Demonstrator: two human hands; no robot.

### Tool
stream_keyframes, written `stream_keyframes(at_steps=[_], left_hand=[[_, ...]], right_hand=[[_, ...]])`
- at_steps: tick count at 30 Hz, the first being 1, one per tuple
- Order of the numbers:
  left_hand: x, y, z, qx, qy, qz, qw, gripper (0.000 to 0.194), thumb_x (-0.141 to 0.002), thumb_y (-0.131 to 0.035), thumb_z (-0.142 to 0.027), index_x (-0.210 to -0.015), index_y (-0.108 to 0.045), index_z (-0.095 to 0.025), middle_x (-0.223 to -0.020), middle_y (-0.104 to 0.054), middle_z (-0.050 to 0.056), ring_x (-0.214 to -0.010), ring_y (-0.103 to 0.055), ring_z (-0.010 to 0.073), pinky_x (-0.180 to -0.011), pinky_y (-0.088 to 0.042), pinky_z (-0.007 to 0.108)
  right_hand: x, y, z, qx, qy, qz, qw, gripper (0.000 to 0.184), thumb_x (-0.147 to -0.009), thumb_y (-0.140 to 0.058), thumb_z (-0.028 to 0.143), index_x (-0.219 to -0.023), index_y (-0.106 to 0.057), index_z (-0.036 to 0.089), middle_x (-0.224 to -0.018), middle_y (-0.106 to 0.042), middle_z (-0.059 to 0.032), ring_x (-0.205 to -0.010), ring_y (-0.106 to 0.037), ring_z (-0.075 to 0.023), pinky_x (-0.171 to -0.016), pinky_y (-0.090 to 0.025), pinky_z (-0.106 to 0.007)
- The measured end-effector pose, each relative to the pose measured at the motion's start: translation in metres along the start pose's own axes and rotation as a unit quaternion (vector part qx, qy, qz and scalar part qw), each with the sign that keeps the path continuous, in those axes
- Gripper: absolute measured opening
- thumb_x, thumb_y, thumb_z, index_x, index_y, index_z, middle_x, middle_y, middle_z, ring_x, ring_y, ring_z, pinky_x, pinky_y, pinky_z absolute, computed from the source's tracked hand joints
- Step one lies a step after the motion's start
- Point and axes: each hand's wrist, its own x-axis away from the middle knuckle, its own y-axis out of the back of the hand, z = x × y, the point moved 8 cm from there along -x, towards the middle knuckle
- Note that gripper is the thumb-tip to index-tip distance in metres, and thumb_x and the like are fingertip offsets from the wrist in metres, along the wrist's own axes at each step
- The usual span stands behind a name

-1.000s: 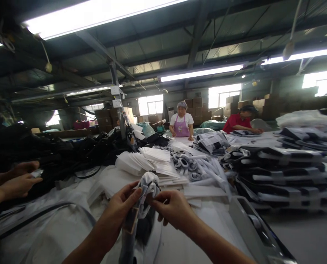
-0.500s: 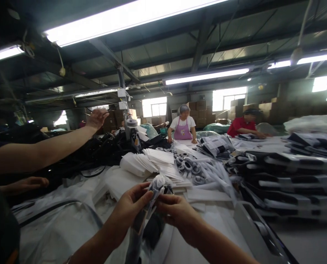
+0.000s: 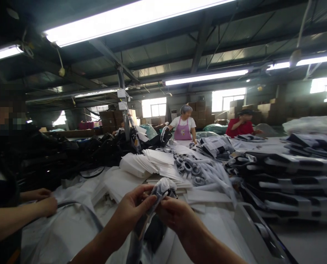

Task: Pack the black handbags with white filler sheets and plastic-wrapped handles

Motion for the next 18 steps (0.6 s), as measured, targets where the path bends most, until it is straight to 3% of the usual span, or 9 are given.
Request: stream_keyframes(at_steps=[6,11,18], left_hand=[[0.002,-0.005,-0.007,-0.054,-0.052,-0.002,0.997,0.029,-0.085,-0.071,-0.040,-0.107,-0.073,-0.022,-0.100,-0.071,0.006,-0.090,-0.066,0.0217,-0.077,-0.049,0.027],[0.004,-0.003,-0.014,-0.106,-0.102,-0.020,0.989,0.021,-0.086,-0.070,-0.035,-0.105,-0.075,-0.027,-0.113,-0.068,0.004,-0.102,-0.063,0.0214,-0.080,-0.050,0.026],[0.008,0.000,-0.006,-0.106,-0.090,-0.048,0.989,0.028,-0.082,-0.074,-0.037,-0.109,-0.072,-0.030,-0.111,-0.067,0.003,-0.103,-0.062,0.0204,-0.078,-0.049,0.026]], right_hand=[[-0.001,0.012,-0.009,0.038,-0.002,-0.058,0.998,0.047,-0.079,-0.071,0.056,-0.115,-0.073,0.025,-0.113,-0.074,-0.0053,-0.115,-0.061,-0.0263,-0.089,-0.043,-0.032],[0.001,0.013,-0.008,0.031,-0.005,-0.087,0.996,0.046,-0.075,-0.076,0.054,-0.110,-0.074,0.024,-0.107,-0.075,-0.0037,-0.104,-0.063,-0.0211,-0.079,-0.044,-0.025],[-0.002,0.020,-0.011,-0.030,-0.010,-0.127,0.991,0.042,-0.069,-0.082,0.047,-0.101,-0.078,0.019,-0.094,-0.076,-0.0039,-0.080,-0.063,-0.0144,-0.068,-0.046,-0.019]])
